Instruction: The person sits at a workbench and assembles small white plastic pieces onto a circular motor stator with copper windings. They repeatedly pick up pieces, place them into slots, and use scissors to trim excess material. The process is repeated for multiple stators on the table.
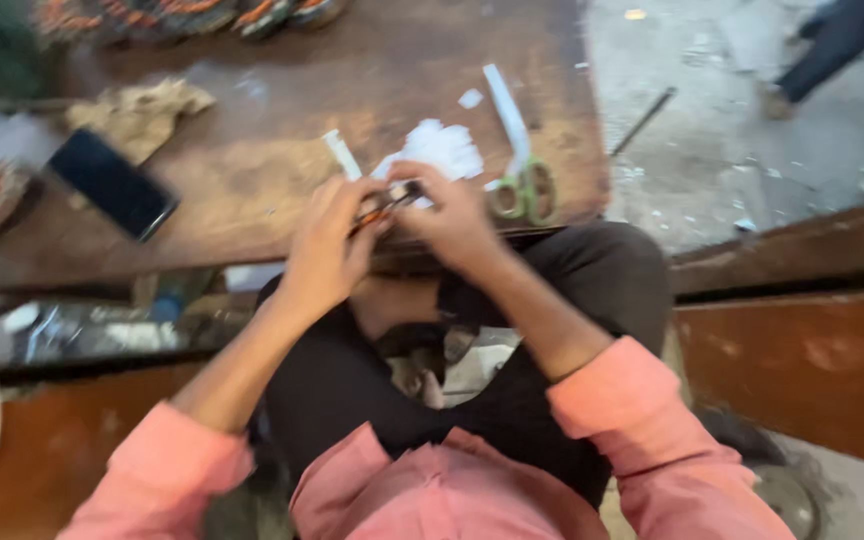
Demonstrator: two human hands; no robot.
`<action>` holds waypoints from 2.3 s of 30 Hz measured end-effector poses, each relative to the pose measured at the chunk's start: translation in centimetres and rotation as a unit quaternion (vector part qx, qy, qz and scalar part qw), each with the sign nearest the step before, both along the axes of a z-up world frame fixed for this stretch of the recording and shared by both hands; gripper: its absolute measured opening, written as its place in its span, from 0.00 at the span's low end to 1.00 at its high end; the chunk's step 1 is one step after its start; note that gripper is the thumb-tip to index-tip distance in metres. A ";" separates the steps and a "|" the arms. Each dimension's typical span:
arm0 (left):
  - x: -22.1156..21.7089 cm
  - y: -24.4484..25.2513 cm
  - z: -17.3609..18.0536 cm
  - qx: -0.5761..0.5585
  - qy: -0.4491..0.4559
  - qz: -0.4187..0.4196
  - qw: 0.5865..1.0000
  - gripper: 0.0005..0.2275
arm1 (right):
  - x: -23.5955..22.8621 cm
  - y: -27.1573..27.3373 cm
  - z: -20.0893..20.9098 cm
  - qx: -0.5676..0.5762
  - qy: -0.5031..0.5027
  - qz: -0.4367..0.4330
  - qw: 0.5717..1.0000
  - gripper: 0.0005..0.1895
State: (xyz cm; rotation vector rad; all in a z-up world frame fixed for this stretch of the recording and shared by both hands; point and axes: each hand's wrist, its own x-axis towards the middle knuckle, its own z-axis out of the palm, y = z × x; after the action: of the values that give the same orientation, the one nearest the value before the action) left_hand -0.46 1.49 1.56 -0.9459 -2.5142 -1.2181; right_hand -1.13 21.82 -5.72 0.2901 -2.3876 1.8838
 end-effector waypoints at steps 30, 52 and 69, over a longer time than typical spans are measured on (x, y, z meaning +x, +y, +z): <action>-1.9 -1.7 -1.2 0.098 -0.029 0.021 0.995 0.16 | 3.4 -1.9 5.4 0.164 0.344 -0.073 0.921 0.08; -2.8 -1.3 -1.8 0.138 -0.130 0.009 0.982 0.16 | 2.2 -2.2 4.9 0.211 0.389 -0.006 0.897 0.11; -3.4 -1.3 -1.7 0.158 -0.183 -0.021 0.970 0.14 | 2.6 -1.5 4.9 0.205 0.403 -0.070 0.889 0.12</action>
State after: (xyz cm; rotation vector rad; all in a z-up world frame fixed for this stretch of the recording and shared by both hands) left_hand -3.91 0.16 -0.10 -0.7548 -2.4466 -1.8888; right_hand 1.46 20.35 -0.77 0.7339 -2.0707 0.8869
